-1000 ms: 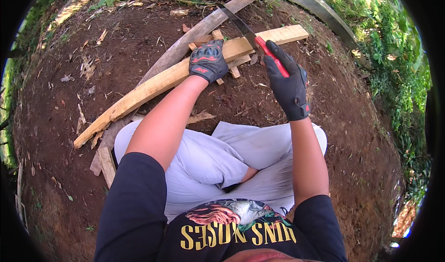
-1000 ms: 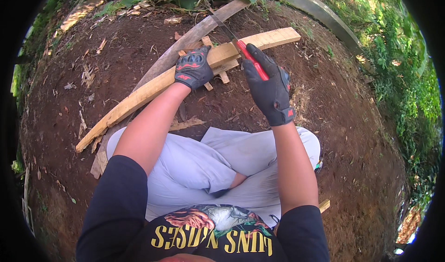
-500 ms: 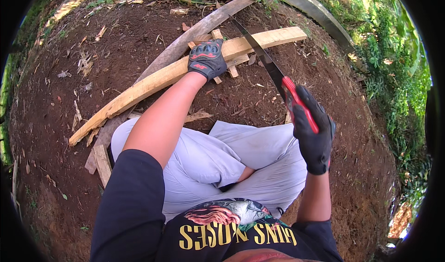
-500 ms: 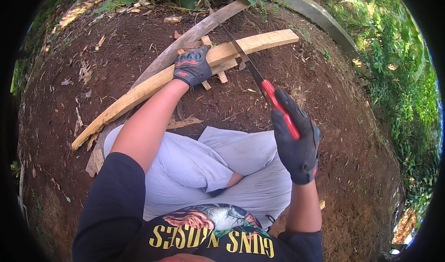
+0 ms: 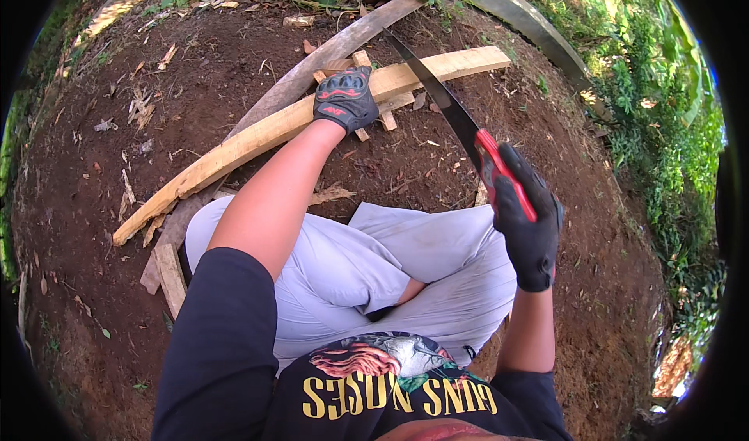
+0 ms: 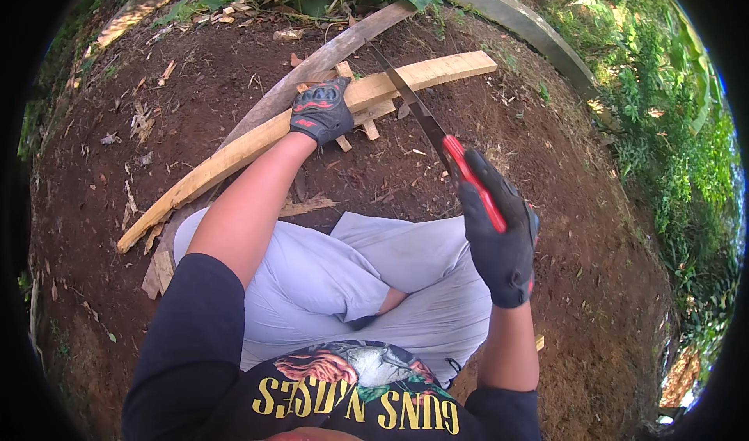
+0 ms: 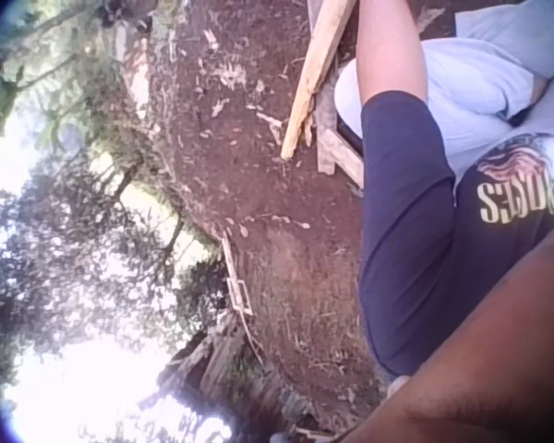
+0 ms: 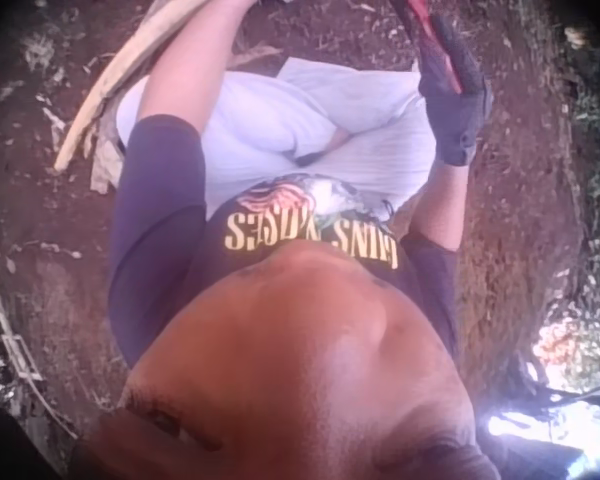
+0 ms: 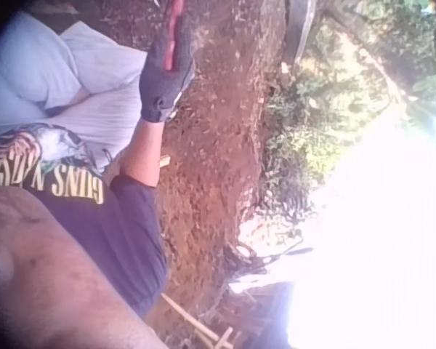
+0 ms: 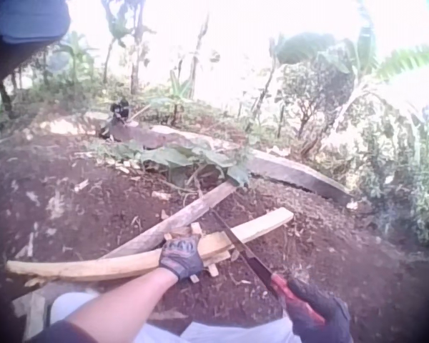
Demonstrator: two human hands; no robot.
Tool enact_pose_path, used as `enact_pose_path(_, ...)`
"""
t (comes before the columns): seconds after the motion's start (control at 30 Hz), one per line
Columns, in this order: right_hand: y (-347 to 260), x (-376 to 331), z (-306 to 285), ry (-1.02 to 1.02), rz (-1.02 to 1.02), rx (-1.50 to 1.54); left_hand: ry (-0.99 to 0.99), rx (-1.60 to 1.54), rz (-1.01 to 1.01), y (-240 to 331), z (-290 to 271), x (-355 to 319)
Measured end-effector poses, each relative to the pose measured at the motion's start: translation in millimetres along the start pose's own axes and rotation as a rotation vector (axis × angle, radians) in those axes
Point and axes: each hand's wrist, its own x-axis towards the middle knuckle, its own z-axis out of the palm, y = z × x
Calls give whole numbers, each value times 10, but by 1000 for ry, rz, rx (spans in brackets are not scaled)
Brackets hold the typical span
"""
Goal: The person sits cross-legged on the ground and uses a hand saw to cut a long piece of wood resting on a support. They hold the wood steady with one hand while sawing with the other, creating smaller pieces.
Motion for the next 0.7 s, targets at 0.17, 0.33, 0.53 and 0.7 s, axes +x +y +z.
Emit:
enact_pose_path(0.17, -208, -500, -465, -16, 139, 26, 3, 25, 5, 40, -11, -11)
enact_pose_path(0.33, -178, 213, 125, -36, -173, -78, -16, 12, -14, 53, -5, -14)
enact_pose_path(0.53, -46, 995, 678, 15, -249, 10, 8, -2, 6, 79, 47, -8)
enact_pose_path(0.7, -71, 352, 310, 7, -118, -31, 28, 4, -10, -35, 105, 12)
